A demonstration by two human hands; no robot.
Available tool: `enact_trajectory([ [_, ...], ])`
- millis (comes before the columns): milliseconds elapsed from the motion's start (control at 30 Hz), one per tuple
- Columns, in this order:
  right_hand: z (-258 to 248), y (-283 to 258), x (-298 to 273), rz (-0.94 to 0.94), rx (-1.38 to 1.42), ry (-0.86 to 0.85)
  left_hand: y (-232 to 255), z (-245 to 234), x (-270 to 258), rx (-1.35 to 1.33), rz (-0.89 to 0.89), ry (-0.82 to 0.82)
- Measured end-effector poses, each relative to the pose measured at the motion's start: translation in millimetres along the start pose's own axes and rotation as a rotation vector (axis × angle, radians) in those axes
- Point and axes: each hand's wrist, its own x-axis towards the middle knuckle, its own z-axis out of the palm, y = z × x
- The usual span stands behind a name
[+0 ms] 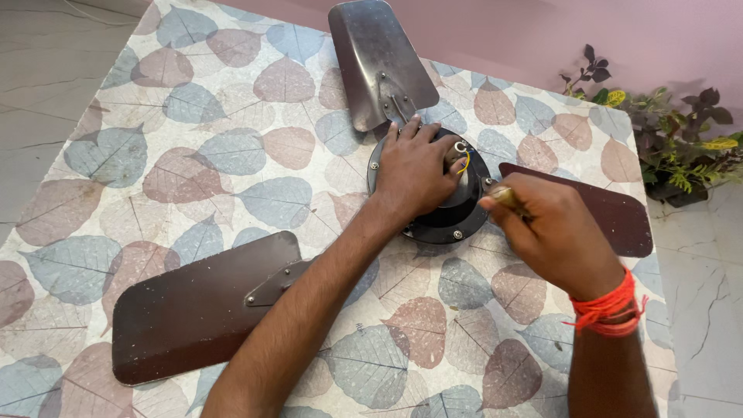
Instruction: The person uses a screwdriver to loosen and remove screws from the ceiling fan blades. They detach each blade from the motor housing and place them on the table. The person continues removing screws and detaching the remaining blades.
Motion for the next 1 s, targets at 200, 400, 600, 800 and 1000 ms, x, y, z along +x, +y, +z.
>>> enact_trajectory([
  [200,26.3,8.0,8.4,-0.322,-0.100,0.012,-0.3,-0.7,-1.0,-0.013,0.012,0.033],
  [400,36.5,9.5,12.5,-0.344,-0.167,-0.132,-0.1,-0.4,-2.8,-0.050,0.015,0.071],
  [600,40.5,14.0,15.3,-0.353,-0.198,-0.133,-0.2,0.7,-3.9,-0.051,0.018,0.070],
  [800,40.1,15.1,15.5,-0.340,-0.190,-0.154,-0.6,2.7,-2.7,-0.041,0.016,0.063],
  [1000,44.3,5.5,10.2,-0.346,-0.240,-0.101,0.0,3.4,-1.2,-0.018,0.011,0.048],
])
